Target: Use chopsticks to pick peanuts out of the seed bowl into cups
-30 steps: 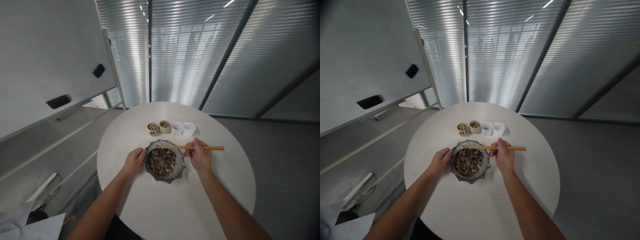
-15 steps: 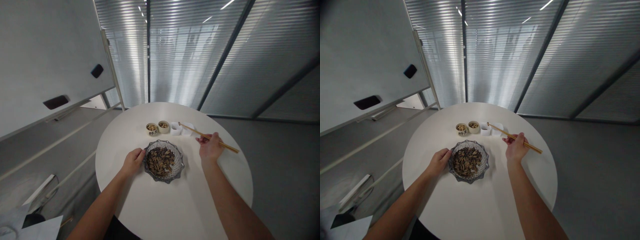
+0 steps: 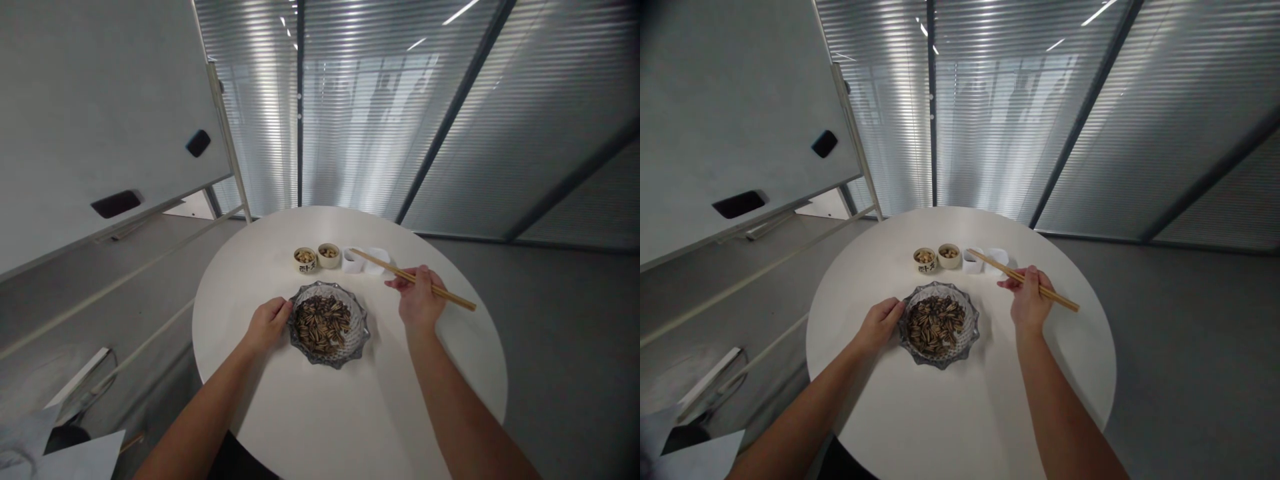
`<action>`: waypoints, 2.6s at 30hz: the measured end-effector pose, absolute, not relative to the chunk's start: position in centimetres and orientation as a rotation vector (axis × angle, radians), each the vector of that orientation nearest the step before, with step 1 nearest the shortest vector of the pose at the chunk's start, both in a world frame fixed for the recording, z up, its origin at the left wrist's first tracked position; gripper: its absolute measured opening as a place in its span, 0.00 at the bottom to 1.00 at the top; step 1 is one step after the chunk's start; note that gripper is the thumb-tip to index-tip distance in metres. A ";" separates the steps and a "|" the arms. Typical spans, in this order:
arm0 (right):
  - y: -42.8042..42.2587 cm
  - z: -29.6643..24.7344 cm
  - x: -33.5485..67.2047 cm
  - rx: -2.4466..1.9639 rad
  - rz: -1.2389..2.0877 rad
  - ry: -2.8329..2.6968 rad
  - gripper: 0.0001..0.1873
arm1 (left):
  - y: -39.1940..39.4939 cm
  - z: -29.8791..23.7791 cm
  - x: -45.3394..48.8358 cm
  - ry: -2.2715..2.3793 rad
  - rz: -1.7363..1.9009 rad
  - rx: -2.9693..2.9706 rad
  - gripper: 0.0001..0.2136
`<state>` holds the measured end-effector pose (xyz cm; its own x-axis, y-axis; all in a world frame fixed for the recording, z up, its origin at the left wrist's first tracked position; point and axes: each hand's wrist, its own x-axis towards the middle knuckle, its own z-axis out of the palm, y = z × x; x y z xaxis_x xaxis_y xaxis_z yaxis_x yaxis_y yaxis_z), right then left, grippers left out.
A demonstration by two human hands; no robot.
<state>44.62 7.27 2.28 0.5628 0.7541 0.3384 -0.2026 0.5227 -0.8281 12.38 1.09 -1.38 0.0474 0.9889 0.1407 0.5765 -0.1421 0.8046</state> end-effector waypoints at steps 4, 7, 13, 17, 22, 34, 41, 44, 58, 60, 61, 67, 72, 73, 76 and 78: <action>4.8 2.9 44.3 -0.741 0.878 -0.863 0.20 | 1.1 -1.5 12.4 1.574 0.960 1.778 0.21; 3.1 2.5 43.6 -0.780 1.077 -1.020 0.22 | 1.1 -1.6 12.3 1.573 0.953 1.793 0.21; 2.3 1.6 42.6 -0.936 1.147 -1.274 0.27 | 1.1 -1.5 12.3 1.572 0.969 1.781 0.21; 2.3 1.8 42.0 -0.982 1.105 -1.319 0.28 | 1.0 -1.3 12.4 1.570 0.962 1.770 0.22; 2.0 2.1 41.4 -1.030 1.045 -1.384 0.28 | 1.0 -1.1 12.4 1.580 0.958 1.759 0.22; 1.9 1.2 40.0 -1.038 0.950 -1.350 0.25 | 1.1 -1.4 12.4 1.574 0.979 1.767 0.22; 2.1 1.4 39.1 -1.091 0.942 -1.168 0.27 | 1.1 -1.2 12.3 1.567 0.954 1.782 0.21; 2.2 1.5 39.1 -1.101 0.939 -1.145 0.28 | 1.0 -1.3 12.3 1.566 0.961 1.777 0.21; 4.1 1.7 41.0 -0.929 1.178 -0.679 0.24 | 1.1 -1.6 12.2 1.571 0.950 1.766 0.21; 4.2 1.8 41.3 -0.889 1.216 -0.631 0.23 | 1.1 -1.6 12.2 1.568 0.941 1.771 0.21; 4.2 1.8 41.5 -0.869 1.228 -0.608 0.22 | 1.2 -1.6 12.2 1.565 0.941 1.775 0.21; 5.3 2.4 43.3 -0.802 1.219 -0.402 0.18 | 1.3 -1.8 12.2 1.552 0.951 1.796 0.21; 7.9 2.4 45.6 -0.816 1.051 -0.271 0.21 | 1.3 -1.9 12.2 1.557 0.963 1.802 0.21; 8.4 2.3 45.9 -0.830 1.008 -0.268 0.21 | 1.3 -1.9 12.2 1.557 0.967 1.802 0.22; 9.4 1.5 46.1 -0.876 0.847 -0.325 0.22 | 1.3 -2.0 12.1 1.552 0.974 1.801 0.21; 9.7 1.0 45.7 -0.897 0.732 -0.413 0.23 | 1.3 -2.1 12.1 1.551 0.982 1.799 0.21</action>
<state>45.74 9.69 1.00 0.6888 0.7244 0.0278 -0.3983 0.4101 -0.8205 12.13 1.31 -2.06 0.0606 0.9843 0.1658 0.5709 -0.1704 0.8031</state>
